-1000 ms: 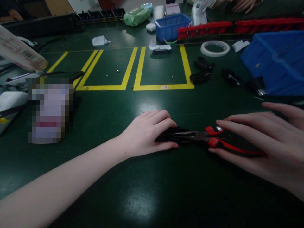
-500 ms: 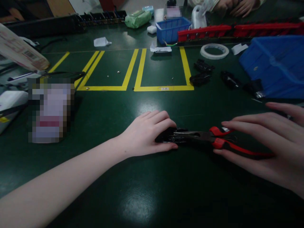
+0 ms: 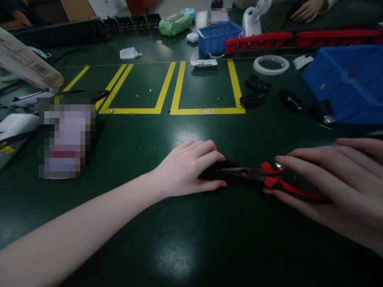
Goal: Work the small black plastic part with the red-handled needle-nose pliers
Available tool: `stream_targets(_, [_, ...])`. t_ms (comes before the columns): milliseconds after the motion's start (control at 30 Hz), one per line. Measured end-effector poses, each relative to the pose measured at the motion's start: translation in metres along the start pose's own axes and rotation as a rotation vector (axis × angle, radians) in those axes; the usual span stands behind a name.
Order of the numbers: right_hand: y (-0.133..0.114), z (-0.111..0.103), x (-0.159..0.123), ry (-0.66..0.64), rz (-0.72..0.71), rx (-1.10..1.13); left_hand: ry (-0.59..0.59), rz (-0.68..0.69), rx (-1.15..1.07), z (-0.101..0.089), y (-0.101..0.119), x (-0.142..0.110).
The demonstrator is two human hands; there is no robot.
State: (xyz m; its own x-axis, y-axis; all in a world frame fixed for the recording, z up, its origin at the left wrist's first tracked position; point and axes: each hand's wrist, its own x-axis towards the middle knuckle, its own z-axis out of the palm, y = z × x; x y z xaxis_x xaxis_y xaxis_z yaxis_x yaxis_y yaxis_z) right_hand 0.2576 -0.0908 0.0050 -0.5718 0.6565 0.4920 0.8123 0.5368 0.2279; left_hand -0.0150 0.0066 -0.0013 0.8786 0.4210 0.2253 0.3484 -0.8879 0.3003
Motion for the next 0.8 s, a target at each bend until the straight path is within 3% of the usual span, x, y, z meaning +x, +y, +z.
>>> stream_targets(133, [0.005, -0.001, -0.001, -0.009, 0.078, 0.058, -0.040, -0.045, -0.040, 0.000, -0.002, 0.000])
stream_targets(267, [0.010, -0.001, -0.001, 0.016, 0.094, 0.122, 0.001, -0.048, -0.072, 0.000, -0.003, -0.001])
stream_targets(533, [0.006, 0.007, 0.005, -0.033, 0.302, 0.340, 0.387, 0.087, -0.143, -0.003, -0.001, -0.006])
stream_targets(800, [0.004, 0.004, 0.009, -0.072, 0.352, 0.427, 0.264, 0.030, -0.160, -0.016, 0.008, -0.007])
